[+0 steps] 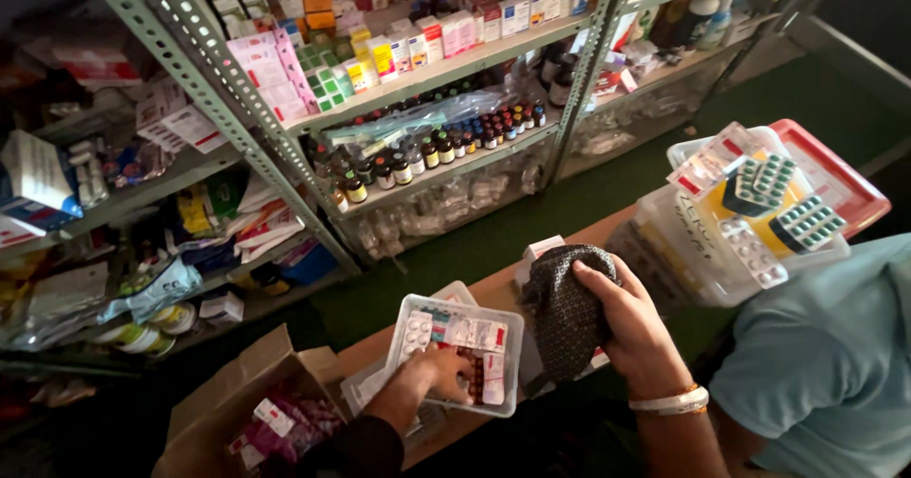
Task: The person wipes medicine boxes and blister packs one at a time with a dark cloth and places the cleaned items into a clear plastic storage box on the counter. They open the box lid, sort several medicine cartons, and stack cleaned boxes on the shelf.
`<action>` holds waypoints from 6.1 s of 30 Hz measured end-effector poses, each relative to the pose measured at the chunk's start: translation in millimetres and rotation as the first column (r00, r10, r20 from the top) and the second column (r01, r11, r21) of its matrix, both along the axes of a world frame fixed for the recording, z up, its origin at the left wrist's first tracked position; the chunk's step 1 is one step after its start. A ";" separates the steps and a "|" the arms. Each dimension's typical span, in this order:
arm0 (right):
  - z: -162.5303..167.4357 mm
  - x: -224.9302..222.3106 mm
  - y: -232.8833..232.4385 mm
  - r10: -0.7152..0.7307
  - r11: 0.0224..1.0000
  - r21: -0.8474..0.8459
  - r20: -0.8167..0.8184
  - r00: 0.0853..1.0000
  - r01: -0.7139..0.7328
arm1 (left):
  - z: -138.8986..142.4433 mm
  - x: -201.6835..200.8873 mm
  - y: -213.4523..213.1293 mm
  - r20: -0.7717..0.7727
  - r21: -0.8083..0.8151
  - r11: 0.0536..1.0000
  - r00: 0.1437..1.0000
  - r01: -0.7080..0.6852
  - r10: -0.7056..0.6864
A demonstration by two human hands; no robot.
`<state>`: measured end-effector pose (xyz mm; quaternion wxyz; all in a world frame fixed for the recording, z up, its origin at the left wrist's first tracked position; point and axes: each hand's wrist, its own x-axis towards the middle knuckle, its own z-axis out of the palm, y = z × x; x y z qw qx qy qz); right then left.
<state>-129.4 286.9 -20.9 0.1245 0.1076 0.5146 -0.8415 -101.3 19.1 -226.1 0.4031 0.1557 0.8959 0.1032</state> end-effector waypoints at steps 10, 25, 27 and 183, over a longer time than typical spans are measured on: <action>0.4 1.1 8.4 -0.045 0.998 -0.040 -0.028 0.999 0.044 | 7.2 -23.0 -7.7 -0.075 0.026 0.994 0.991 -0.109 0.110; 31.4 26.3 -76.5 0.506 0.627 0.696 -0.705 0.497 0.349 | 158.3 -49.0 60.3 0.818 0.575 -0.591 0.369 -0.566 0.442; 37.7 25.3 -75.9 0.544 0.593 0.722 -0.686 0.482 0.358 | 177.8 -56.5 55.2 0.774 0.632 -0.615 0.415 -0.472 0.478; 95.9 60.1 -46.3 0.124 0.686 0.566 -0.709 0.694 0.456 | 310.3 -39.9 77.2 0.611 0.506 -0.721 0.787 -0.473 -0.087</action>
